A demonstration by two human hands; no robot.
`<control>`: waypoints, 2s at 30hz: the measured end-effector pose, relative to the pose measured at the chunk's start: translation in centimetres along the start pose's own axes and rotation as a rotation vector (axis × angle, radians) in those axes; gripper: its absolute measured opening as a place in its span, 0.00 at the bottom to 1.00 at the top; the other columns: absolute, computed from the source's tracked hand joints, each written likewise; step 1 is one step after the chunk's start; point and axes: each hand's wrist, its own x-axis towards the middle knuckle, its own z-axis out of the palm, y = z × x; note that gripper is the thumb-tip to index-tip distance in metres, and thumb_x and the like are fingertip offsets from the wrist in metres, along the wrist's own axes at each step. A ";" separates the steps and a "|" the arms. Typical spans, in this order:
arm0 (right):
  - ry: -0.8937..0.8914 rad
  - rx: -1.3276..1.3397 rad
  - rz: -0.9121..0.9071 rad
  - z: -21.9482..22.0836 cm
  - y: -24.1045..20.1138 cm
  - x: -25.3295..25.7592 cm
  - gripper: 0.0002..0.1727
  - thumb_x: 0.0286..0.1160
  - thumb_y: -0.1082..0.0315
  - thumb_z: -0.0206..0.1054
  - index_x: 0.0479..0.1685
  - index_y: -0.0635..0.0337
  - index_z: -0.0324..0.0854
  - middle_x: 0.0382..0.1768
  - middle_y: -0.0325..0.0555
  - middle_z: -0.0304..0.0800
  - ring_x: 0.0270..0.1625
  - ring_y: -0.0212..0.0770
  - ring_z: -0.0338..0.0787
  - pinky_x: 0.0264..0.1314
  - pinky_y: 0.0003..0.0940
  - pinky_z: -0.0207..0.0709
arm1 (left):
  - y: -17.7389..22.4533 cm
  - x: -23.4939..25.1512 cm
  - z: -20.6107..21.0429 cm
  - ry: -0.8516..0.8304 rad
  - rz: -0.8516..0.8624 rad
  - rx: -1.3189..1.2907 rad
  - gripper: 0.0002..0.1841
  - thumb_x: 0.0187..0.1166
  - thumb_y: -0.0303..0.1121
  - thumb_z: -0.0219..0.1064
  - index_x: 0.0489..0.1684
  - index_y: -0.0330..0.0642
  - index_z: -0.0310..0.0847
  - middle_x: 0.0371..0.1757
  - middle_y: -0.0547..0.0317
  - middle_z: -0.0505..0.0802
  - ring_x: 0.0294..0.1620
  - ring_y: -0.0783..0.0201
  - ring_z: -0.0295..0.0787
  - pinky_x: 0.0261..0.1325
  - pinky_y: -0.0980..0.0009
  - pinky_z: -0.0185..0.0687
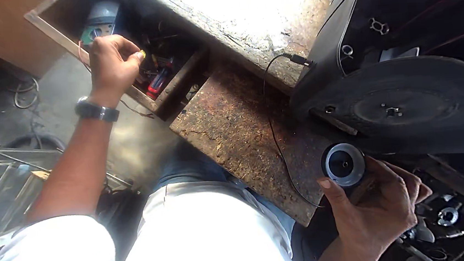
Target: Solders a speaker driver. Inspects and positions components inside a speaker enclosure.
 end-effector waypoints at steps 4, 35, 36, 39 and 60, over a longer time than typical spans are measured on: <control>0.010 0.004 0.002 -0.4 0.2 -0.5 0.46 0.50 0.31 0.82 0.61 0.62 0.88 0.59 0.52 0.87 0.71 0.47 0.76 0.82 0.43 0.56 | 0.4 1.9 0.6 -0.031 -0.028 0.053 0.13 0.77 0.39 0.68 0.50 0.40 0.89 0.47 0.48 0.95 0.50 0.54 0.92 0.62 0.47 0.82; 0.006 0.784 0.107 -0.5 -1.9 2.5 0.39 0.71 0.45 0.78 0.73 0.66 0.79 0.64 0.48 0.89 0.64 0.41 0.90 0.69 0.40 0.87 | 26.3 -11.9 8.7 -0.135 1.040 -0.716 0.08 0.82 0.28 0.68 0.52 0.37 0.89 0.56 0.51 0.92 0.64 0.60 0.87 0.68 0.66 0.83; 0.045 0.758 0.091 0.1 -1.8 2.6 0.39 0.71 0.44 0.76 0.74 0.65 0.79 0.65 0.47 0.89 0.65 0.40 0.90 0.69 0.40 0.87 | 26.4 -11.7 8.9 -0.133 1.034 -0.699 0.08 0.83 0.29 0.67 0.53 0.37 0.89 0.55 0.51 0.92 0.63 0.61 0.88 0.67 0.67 0.83; 0.161 0.645 0.065 1.8 -1.4 2.7 0.38 0.74 0.40 0.72 0.71 0.65 0.81 0.62 0.47 0.90 0.63 0.40 0.90 0.68 0.40 0.87 | 26.6 -11.1 9.5 -0.125 0.992 -0.692 0.09 0.83 0.29 0.67 0.53 0.37 0.89 0.52 0.52 0.92 0.60 0.63 0.89 0.65 0.68 0.85; 0.464 0.567 0.060 4.7 -2.3 3.9 0.24 0.68 0.75 0.79 0.65 0.55 0.83 0.55 0.40 0.93 0.54 0.36 0.94 0.59 0.34 0.92 | 27.0 -10.9 11.5 0.028 0.858 -0.721 0.10 0.82 0.34 0.70 0.49 0.35 0.88 0.40 0.51 0.93 0.43 0.66 0.90 0.47 0.74 0.84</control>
